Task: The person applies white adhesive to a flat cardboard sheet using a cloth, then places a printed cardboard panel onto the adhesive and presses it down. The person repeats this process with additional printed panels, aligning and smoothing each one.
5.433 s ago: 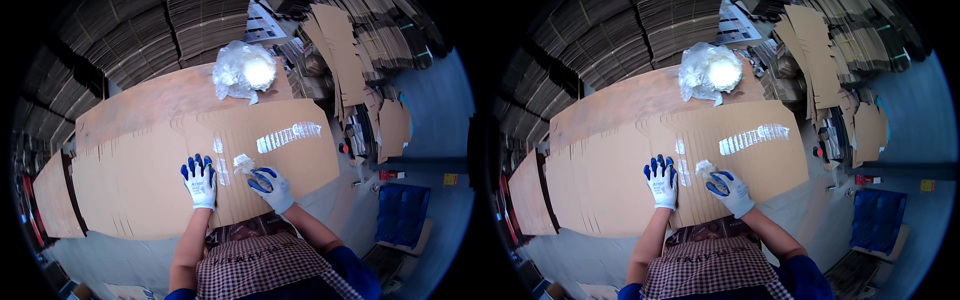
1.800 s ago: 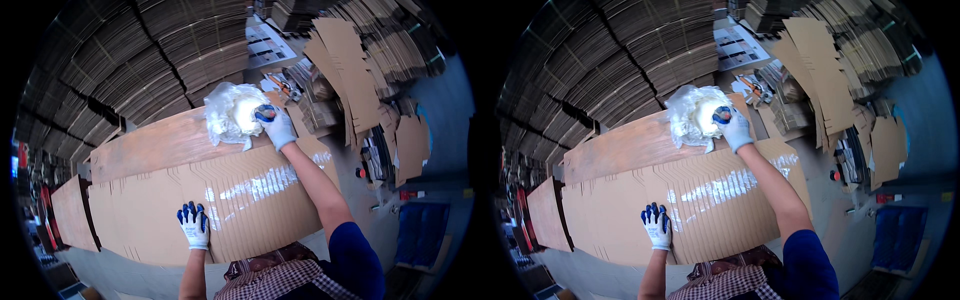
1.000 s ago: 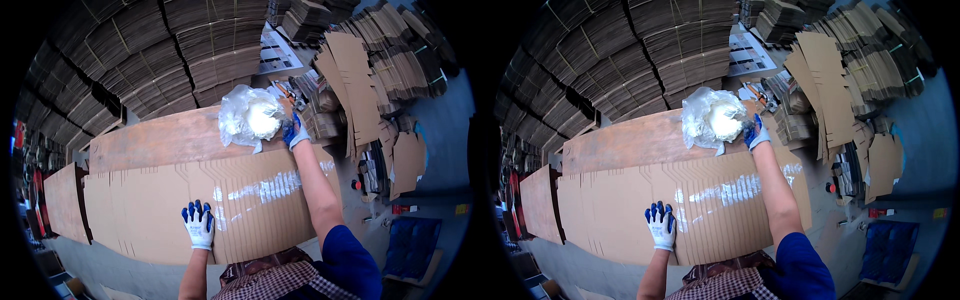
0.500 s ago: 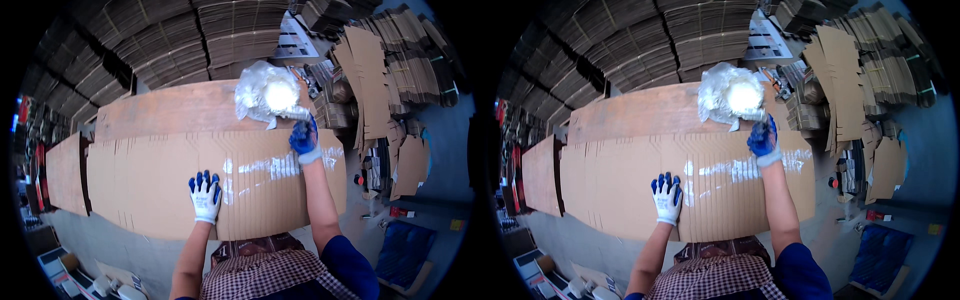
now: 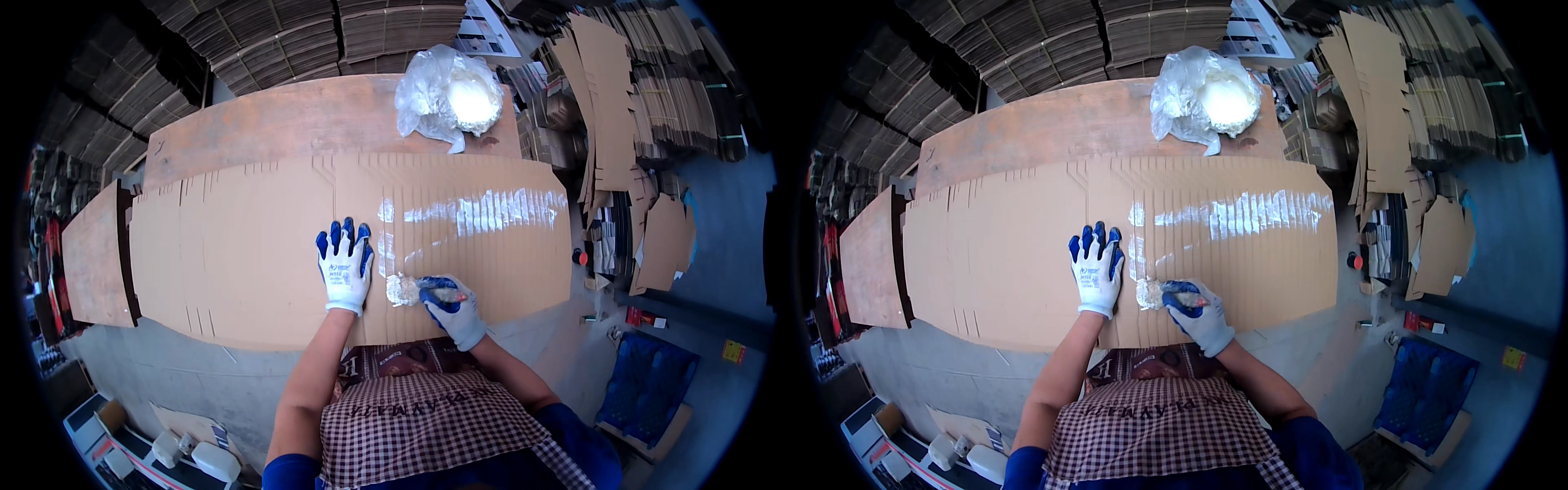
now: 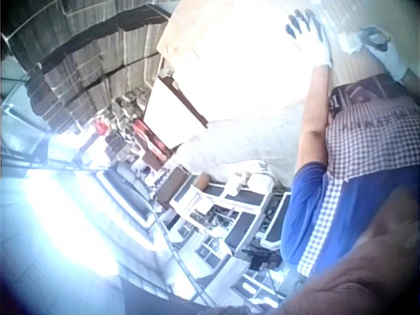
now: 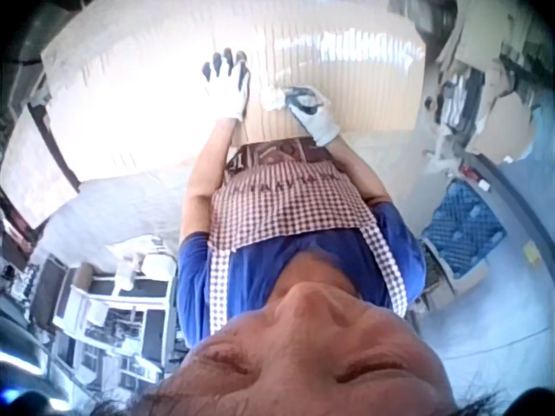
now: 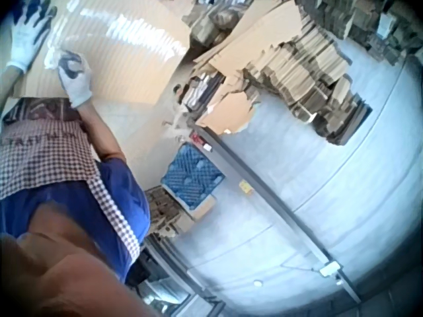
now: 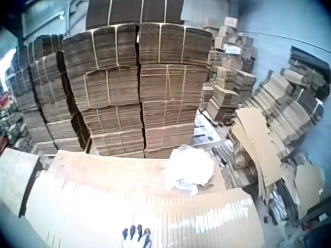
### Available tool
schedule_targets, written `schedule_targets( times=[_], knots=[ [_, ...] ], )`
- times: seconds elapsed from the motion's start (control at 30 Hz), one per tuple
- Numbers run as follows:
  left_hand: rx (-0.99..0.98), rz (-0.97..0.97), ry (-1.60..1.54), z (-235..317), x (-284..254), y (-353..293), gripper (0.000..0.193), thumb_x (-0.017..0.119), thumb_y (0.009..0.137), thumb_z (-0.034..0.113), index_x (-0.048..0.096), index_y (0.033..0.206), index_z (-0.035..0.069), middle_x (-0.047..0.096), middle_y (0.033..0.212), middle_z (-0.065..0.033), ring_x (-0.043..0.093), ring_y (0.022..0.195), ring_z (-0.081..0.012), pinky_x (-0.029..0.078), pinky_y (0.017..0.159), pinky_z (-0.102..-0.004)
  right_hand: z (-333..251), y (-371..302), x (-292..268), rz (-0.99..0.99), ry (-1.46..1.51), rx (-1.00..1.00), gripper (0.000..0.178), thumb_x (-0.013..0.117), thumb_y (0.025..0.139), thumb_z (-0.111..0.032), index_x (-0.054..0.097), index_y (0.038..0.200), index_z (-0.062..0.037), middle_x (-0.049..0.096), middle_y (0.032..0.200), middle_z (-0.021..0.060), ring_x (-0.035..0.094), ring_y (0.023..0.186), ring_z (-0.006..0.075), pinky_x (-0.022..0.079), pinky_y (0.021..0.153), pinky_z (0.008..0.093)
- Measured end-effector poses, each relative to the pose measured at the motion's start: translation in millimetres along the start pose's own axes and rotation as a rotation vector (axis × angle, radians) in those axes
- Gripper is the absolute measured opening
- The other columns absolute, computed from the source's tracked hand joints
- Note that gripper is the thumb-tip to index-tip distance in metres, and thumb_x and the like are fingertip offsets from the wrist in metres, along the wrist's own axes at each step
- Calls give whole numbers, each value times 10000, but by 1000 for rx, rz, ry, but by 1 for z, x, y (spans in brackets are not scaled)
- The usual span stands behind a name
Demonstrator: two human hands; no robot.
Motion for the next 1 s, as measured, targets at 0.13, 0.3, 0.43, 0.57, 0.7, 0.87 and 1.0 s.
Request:
schedule_targets(
  times=[0.13,0.3,0.43,0.57,0.7,0.87,1.0],
  knots=[
    [2,4,-11,-1,-2,-2,447,646,899,216,608,1339,149,505,1451,-138,420,1367,-378,228,1175,-545,-29,-11,20,-2,-169,-78,280,786,822,-121,675,1069,-49,707,979,119,706,887,238,544,786,327],
    [-7,-9,1,-3,0,-3,427,621,922,229,606,1341,146,481,1482,-140,403,1383,-385,219,1179,-543,-46,-27,13,115,-481,-121,295,783,811,-179,681,1065,-72,692,967,129,694,873,322,547,766,373],
    [0,-17,23,1,1,-2,419,609,931,234,605,1340,144,473,1490,-145,395,1389,-385,212,1184,-535,-46,-38,26,74,-395,-138,324,779,808,-218,676,1083,-80,688,963,130,692,868,326,544,763,389],
    [2,-11,45,1,4,-3,419,586,942,243,600,1347,140,476,1483,-147,394,1396,-366,206,1189,-527,5,-38,-13,190,-470,-25,361,789,801,-258,664,1084,-72,690,941,131,691,864,322,542,763,400],
    [17,-2,75,3,4,-4,430,589,938,227,595,1360,144,480,1484,-142,414,1375,-363,210,1187,-526,38,-41,-159,579,-611,121,371,797,795,-267,655,1072,-65,678,901,144,669,817,320,539,738,411],
    [47,-10,93,7,6,-4,437,594,930,192,586,1362,124,457,1507,-153,397,1388,-378,200,1191,-524,7,-41,-190,619,-638,98,304,733,848,-217,656,1098,-62,662,986,151,656,880,325,524,780,413],
    [44,8,37,12,8,-2,413,594,926,164,610,1335,113,467,1491,-183,403,1386,-387,199,1186,-538,-26,-39,-58,36,-1019,-365,429,683,835,-188,622,1252,-112,622,1242,151,645,1027,320,532,870,409]
  ],
)
Point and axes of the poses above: each hand's wrist, its own y-axis towards the middle knuckle, its own x-axis out of the palm, z = x × y, the point moved 10 cm from there along y, towards the middle knuckle
